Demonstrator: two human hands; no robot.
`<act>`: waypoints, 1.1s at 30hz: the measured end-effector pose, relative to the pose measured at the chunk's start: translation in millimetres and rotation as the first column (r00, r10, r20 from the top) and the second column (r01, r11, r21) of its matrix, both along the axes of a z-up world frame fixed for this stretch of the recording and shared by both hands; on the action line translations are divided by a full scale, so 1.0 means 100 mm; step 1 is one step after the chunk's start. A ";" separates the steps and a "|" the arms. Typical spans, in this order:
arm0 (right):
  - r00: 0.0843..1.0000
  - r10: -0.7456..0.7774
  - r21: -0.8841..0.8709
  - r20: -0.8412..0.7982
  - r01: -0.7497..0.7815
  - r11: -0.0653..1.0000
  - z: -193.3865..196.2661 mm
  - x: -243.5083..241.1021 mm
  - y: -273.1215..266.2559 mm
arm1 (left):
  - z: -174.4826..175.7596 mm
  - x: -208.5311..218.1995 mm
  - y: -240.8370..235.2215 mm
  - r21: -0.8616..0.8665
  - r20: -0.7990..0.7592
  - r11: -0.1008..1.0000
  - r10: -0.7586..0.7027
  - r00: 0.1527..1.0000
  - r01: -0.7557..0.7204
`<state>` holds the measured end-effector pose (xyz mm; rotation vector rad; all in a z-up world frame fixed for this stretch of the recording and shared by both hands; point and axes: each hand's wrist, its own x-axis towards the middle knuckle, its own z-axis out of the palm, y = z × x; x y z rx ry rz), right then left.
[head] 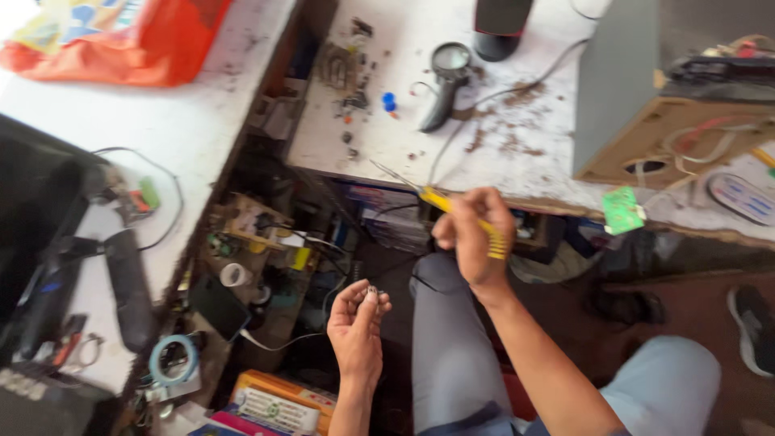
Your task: The person uses a soldering iron to attach wires to a small green circuit board and then to a larger black electronic device. They dip the soldering iron tip into a flux container and use pliers to cut a wire before continuing to solder connections.
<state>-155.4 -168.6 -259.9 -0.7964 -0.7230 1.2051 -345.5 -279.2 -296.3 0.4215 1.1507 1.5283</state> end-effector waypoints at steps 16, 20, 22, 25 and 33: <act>0.862 -0.062 -0.092 -0.503 0.018 0.996 -1.12 1.57 -0.60 | 0.17 1.01 0.20 0.143 -0.030 0.947 -0.287 0.957 0.288; 0.831 -0.005 -0.084 -0.557 -0.050 0.995 -0.85 1.68 -0.72 | 0.10 1.13 0.50 0.199 -0.078 0.928 -0.306 0.949 0.316; 0.735 0.171 0.092 -0.656 -0.147 0.985 -0.60 1.73 -0.83 | 0.07 1.25 0.73 0.214 -0.086 0.917 -0.325 0.942 0.336; 0.904 0.089 0.119 -0.419 -0.043 0.992 -0.26 1.78 -0.99 | -0.04 1.47 1.13 0.247 -0.098 0.887 -0.378 0.921 0.391; 0.848 -0.243 0.078 0.472 0.234 0.969 0.07 1.76 -1.12 | -0.26 1.87 1.68 0.332 -0.036 0.831 -0.463 0.886 0.447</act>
